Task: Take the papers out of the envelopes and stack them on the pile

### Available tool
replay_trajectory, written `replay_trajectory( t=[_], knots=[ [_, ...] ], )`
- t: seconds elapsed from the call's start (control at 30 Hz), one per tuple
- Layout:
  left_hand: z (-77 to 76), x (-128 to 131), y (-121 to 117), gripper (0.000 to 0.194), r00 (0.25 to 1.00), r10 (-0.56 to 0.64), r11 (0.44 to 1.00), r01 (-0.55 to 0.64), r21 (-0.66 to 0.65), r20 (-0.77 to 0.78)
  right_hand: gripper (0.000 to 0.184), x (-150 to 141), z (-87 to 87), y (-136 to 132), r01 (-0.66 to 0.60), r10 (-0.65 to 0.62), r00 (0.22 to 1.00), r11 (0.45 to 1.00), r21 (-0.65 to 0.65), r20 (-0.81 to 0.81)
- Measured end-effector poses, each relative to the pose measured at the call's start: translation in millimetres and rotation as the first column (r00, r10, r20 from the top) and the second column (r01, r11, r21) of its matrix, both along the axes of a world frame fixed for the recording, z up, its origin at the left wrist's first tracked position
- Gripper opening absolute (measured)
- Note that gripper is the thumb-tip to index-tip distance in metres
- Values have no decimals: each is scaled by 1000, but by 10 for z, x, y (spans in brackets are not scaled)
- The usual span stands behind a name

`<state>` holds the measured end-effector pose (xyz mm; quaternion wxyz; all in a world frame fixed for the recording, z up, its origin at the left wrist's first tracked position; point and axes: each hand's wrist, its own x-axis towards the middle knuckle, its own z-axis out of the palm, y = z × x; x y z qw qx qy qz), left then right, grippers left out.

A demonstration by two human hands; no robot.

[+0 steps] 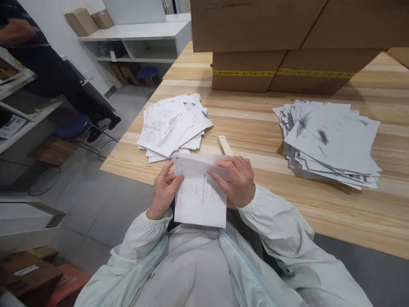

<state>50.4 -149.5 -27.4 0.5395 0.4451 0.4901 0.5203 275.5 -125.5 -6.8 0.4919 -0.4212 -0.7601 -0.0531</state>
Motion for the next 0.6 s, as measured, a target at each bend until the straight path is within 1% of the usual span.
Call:
replay_trajectory(
  t=[0.07,0.1,0.17,0.23,0.3,0.37,0.43,0.53,0.6],
  knots=[
    [-21,-9,-7,66,997,-17,1000,19,24,-75,14,-10,31,3,-116,104,988,987,-107,-115],
    [-25,-12,-9,64,994,-23,999,26,30,-104,17,-6,49,7,-189,158,970,969,-162,-185],
    [-16,-16,-11,65,991,-36,999,40,24,-132,25,27,81,21,-310,234,927,918,-247,-294],
    [11,-17,-10,68,989,-52,999,54,6,-136,29,87,100,42,-375,257,902,865,-333,-347],
    [43,-17,-10,70,989,-63,998,62,-9,-135,26,159,101,61,-398,238,898,800,-450,-371],
    [67,-17,-10,71,988,-63,998,61,-15,-140,21,224,92,72,-397,202,904,723,-566,-377],
    [80,-18,-9,71,988,-63,998,61,-19,-139,22,273,85,73,-389,176,912,662,-641,-371],
    [84,-20,-7,71,991,-69,997,66,-27,-116,25,307,100,61,-381,173,919,612,-693,-353],
    [81,-23,-4,72,993,-73,997,70,-35,-91,27,305,127,50,-370,165,924,612,-698,-345]
  ],
)
